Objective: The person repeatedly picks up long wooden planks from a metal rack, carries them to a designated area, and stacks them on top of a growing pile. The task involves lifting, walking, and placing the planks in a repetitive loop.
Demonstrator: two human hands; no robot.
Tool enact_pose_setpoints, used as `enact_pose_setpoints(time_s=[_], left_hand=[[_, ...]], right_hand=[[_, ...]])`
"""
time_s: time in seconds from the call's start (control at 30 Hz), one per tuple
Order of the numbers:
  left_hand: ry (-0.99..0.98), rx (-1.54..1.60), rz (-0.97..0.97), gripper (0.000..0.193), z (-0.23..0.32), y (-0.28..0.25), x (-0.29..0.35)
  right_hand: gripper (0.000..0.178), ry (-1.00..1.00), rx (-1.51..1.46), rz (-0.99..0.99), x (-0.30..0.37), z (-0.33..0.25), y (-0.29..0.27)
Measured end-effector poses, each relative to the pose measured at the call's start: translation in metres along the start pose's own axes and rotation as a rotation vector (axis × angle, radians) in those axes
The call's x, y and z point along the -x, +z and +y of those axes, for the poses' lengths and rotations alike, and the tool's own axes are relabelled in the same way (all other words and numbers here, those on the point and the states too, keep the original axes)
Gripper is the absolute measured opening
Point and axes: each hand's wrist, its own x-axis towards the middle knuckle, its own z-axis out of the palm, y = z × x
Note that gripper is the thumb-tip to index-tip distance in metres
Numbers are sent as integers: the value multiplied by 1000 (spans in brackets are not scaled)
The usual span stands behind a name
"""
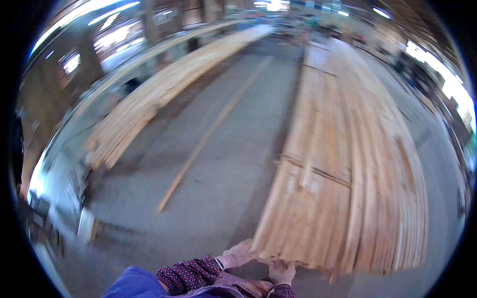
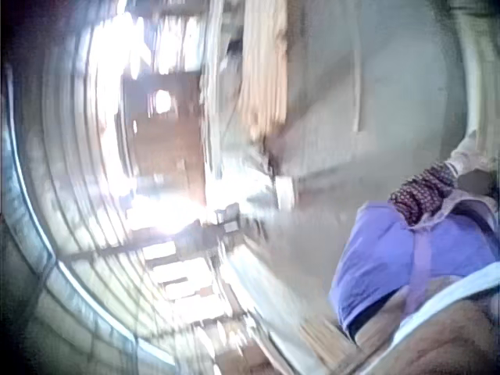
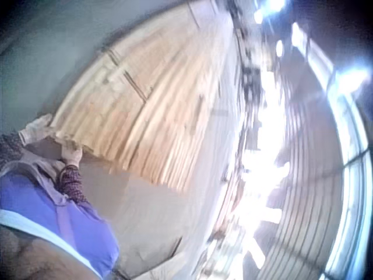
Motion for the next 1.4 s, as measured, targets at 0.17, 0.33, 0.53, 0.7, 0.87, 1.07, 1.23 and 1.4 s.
enact_pose_setpoints(time_s=[0.17, 0.33, 0.53, 0.7, 0.87, 1.07, 1.23, 1.4], left_hand=[[-417, 405, 405, 76, -136, -43, 108], [-569, 772, 573, 64, -206, -96, 169], [-508, 950, 767, 55, -297, -184, 226], [-805, 1093, 1021, 53, -372, -229, 291], [-853, 1321, 1311, 49, -468, -236, 349], [-746, 1492, 1229, 40, -576, -284, 423], [-534, 1211, 1429, 34, -695, -430, 482], [-262, 1010, 1459, 35, -811, -591, 492]], right_hand=[[40, 381, 488, -215, 23, 185, 142], [45, 566, 827, -439, 10, 313, 215], [47, 705, 947, -314, -29, 438, 246], [45, 874, 1026, -359, -63, 556, 300], [32, 942, 1233, -469, -41, 725, 370], [23, 959, 1185, -649, 2, 917, 425], [23, 886, 1133, -760, 8, 1048, 450], [19, 906, 1127, -642, 22, 1140, 479]])
